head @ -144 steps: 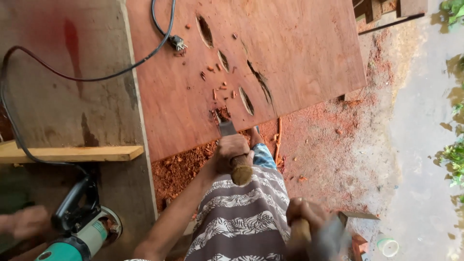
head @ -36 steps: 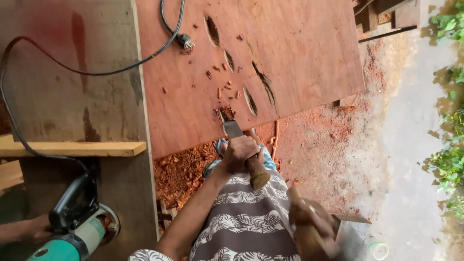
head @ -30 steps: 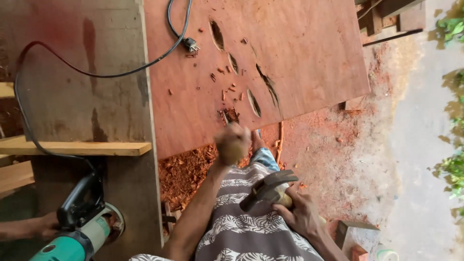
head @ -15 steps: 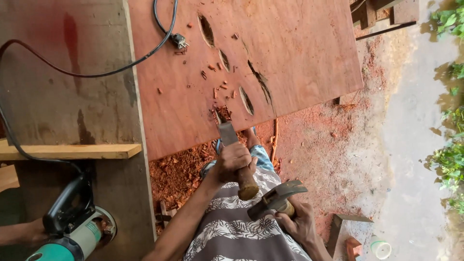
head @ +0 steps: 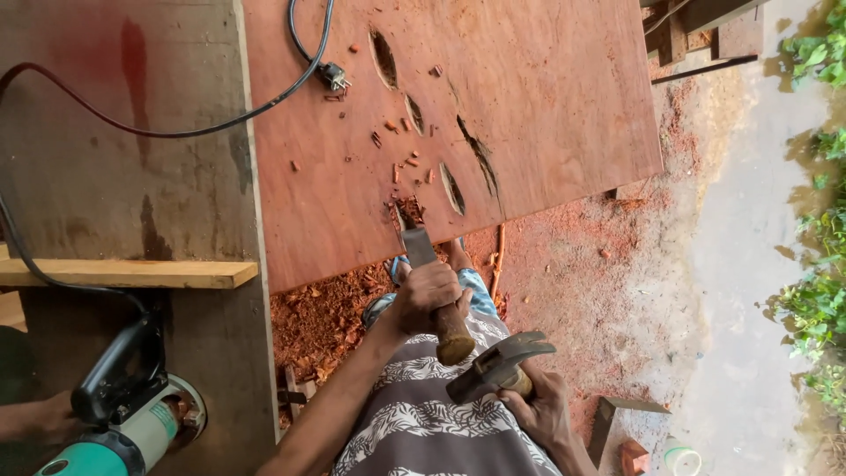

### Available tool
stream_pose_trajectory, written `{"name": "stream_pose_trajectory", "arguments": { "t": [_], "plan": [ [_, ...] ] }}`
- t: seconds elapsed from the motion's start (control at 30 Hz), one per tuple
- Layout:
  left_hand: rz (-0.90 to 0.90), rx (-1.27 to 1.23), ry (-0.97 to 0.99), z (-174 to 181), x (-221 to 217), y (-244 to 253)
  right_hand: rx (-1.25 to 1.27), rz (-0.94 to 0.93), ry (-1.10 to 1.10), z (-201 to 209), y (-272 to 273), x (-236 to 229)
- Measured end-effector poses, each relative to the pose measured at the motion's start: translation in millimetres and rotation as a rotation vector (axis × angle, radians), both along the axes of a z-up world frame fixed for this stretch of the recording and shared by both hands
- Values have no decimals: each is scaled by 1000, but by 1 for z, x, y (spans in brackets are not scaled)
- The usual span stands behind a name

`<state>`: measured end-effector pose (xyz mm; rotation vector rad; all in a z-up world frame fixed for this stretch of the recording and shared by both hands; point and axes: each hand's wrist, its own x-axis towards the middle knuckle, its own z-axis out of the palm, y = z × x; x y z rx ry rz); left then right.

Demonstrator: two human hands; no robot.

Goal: The person uses a hammer and chisel to carve a rectangular recess into a large wooden board. They repeatedly strike the chisel to remove wood chips, creating a defined groove on the surface. Another person is briefly visible in the background using a power tool.

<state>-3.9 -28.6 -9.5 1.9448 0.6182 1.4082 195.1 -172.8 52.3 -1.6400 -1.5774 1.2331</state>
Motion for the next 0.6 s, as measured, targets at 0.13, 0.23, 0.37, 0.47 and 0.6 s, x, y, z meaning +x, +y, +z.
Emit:
{"name": "stream_pose_trajectory", "arguments": {
  "t": [0.13,0.23,0.37,0.47,0.6],
  "plan": [
    [-23,-6,5,3,3,-1,62,-12,6,6,0,-1],
    [67,-17,-57,10,9,5,195,-10,77,14,8,-3],
    [127,-37,-104,-13,12,0,461,0,29,8,4,8],
    [-19,-50,-68,-6,-4,3,449,-60,215,-21,-23,27],
    [-71,-47,-38,-14,4,-1,428,-32,464,-26,-30,37]
  ]
}}
